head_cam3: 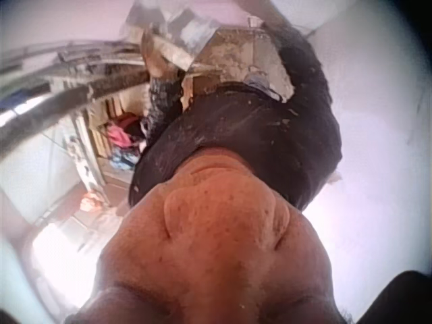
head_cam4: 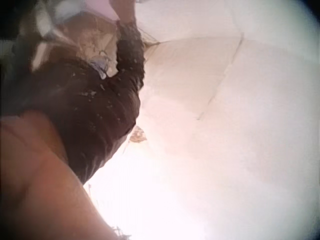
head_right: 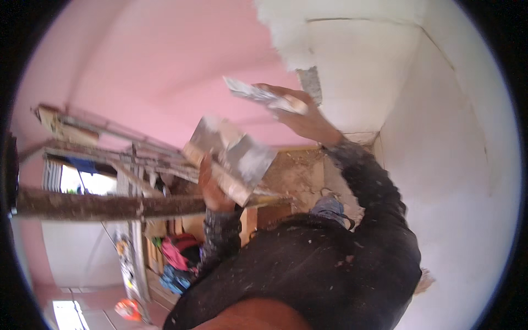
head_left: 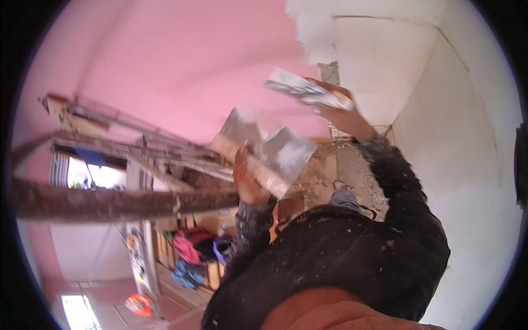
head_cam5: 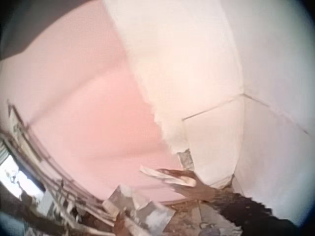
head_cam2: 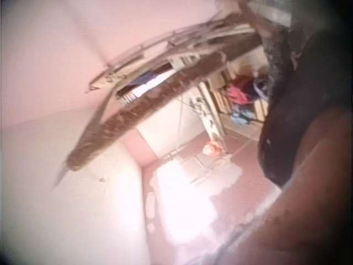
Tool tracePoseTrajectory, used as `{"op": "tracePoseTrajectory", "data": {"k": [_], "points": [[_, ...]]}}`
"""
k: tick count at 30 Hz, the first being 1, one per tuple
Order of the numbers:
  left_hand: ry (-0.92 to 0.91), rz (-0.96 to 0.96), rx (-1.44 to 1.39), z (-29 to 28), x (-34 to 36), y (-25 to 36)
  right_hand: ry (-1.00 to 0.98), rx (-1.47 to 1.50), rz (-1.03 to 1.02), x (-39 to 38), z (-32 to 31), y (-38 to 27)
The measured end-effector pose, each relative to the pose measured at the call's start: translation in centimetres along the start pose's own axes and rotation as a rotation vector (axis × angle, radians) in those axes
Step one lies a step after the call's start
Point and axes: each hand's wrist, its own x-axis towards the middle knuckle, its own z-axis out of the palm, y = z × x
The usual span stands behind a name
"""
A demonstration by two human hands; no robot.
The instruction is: The person applies white plaster to a pink wall using a trowel and hawk. They repeatedly scoop plaster from the hawk and spread it across the wall surface, working on the upper section near the ceiling.
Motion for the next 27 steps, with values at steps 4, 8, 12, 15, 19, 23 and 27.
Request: {"op": "tracePoseTrajectory", "data": {"k": [4, 8, 12, 15, 19, 23, 27], "points": [[0.145, -0.663, -1.388, 2.9, 2.8, 2.9, -0.504, -0.332, -0.291, -0.8, 0.1, -6.7], [0.055, -0.696, -1.577, 2.4, 4.5, 5.2, -0.553, -0.835, -0.227, -0.8, 1.1, -8.9], [0.092, -0.695, -1.604, 2.8, 4.4, 3.8, -0.529, -1.156, -0.088, -0.9, -4.9, -7.9], [0.195, -0.551, -1.373, 2.5, 5.4, 4.9, -0.435, -1.254, -0.092, -1.1, -6.3, -8.4], [0.216, -0.433, -0.91, 2.4, 6.5, 4.5, -0.347, -1.265, -0.184, -0.2, -2.6, -11.9], [0.174, -0.328, -0.706, 2.8, 7.9, 6.5, -0.436, -1.271, -0.215, 0.0, -0.3, -11.3], [0.101, -0.34, -0.506, 4.0, 9.4, 6.8, -0.449, -1.23, -0.122, -1.5, -1.4, -7.8]]}}
